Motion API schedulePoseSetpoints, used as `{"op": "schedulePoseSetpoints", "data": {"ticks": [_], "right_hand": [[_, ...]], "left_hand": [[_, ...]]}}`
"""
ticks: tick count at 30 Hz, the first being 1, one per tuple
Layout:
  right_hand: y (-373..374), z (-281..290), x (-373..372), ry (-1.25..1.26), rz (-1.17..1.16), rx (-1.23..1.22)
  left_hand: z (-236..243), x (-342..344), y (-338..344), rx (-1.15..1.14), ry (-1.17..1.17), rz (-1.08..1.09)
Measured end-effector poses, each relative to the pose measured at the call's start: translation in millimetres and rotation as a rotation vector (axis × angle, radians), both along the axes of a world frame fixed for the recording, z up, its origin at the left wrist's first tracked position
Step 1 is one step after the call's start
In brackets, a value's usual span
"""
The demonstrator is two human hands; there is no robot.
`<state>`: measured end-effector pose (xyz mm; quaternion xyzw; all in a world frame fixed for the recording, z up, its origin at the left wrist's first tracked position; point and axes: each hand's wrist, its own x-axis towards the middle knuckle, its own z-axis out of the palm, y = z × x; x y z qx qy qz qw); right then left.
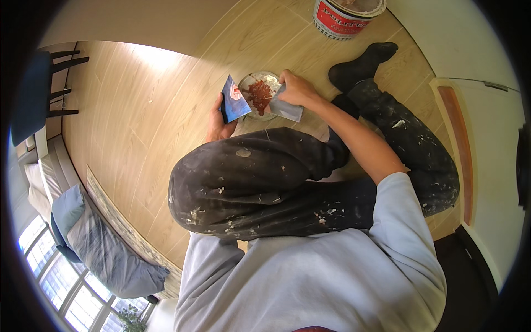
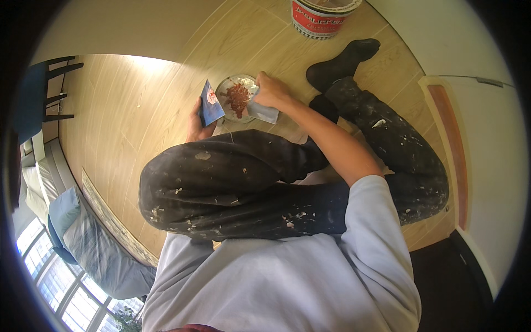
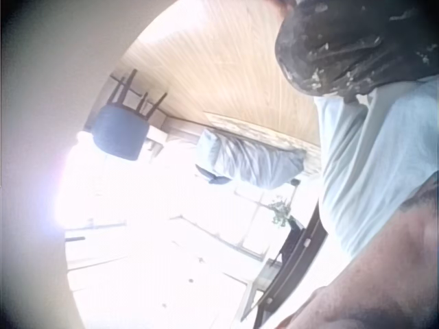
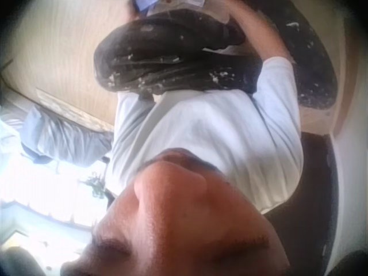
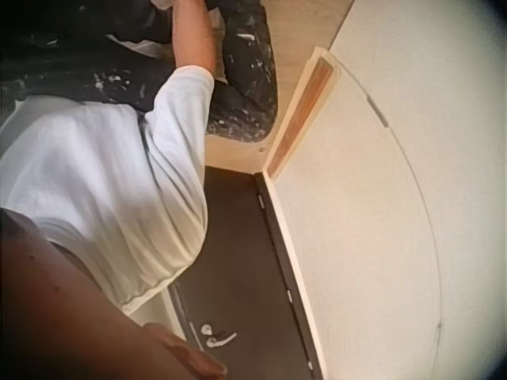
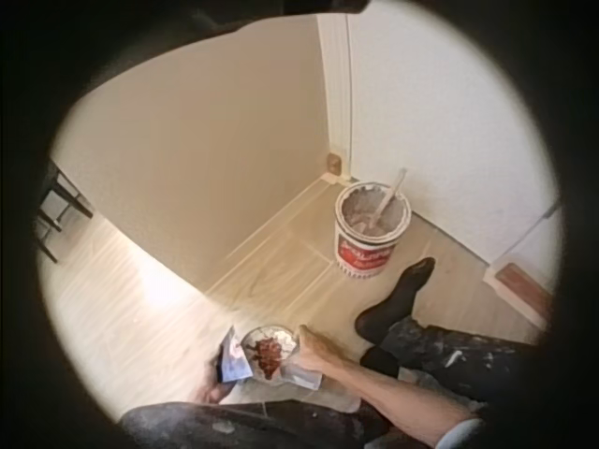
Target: The person sits on the floor and uses a sanding block to smooth the wall surface near the baseboard. They repeatedly scrape a putty knife against a hawk to remove excess material before applying it to the wall and sanding the area.
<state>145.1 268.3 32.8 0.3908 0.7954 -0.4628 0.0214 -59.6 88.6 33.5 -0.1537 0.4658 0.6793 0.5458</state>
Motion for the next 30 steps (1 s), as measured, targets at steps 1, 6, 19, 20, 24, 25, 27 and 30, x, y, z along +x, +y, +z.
{"op": "schedulePoseSetpoints", "data": {"ticks": [1,6,19,20,24,25,27,30], "right_hand": [[-0.3,-4.9,6.1,0.002,0.008,0.002],[-8.3,-12.2,7.6,0.025,-0.053,0.014],[-18.7,-2.6,-9.9,0.082,-0.121,0.072],[-19.0,-5.7,-10.2,0.121,-0.124,0.092],[-6.1,3.1,2.5,0.283,-0.131,0.027],[0.9,18.9,8.8,0.305,-0.096,0.013],[8.3,52.0,19.6,0.380,-0.072,0.004],[15.1,99.0,31.0,0.408,-0.043,0.050]], "left_hand": [[0.8,-0.1,-1.0,0.003,-0.002,-0.001],[4.8,-0.2,-2.4,-0.016,0.008,-0.030],[1.1,0.6,-1.3,0.002,0.014,-0.072],[0.5,0.7,-1.8,-0.004,0.026,-0.076],[4.5,-4.9,-5.7,-0.047,0.103,-0.009],[10.9,-4.3,-6.0,-0.019,0.106,-0.016],[20.8,-7.3,-2.1,0.003,0.145,-0.050],[47.8,-7.0,8.7,-0.049,0.204,-0.109]]}}
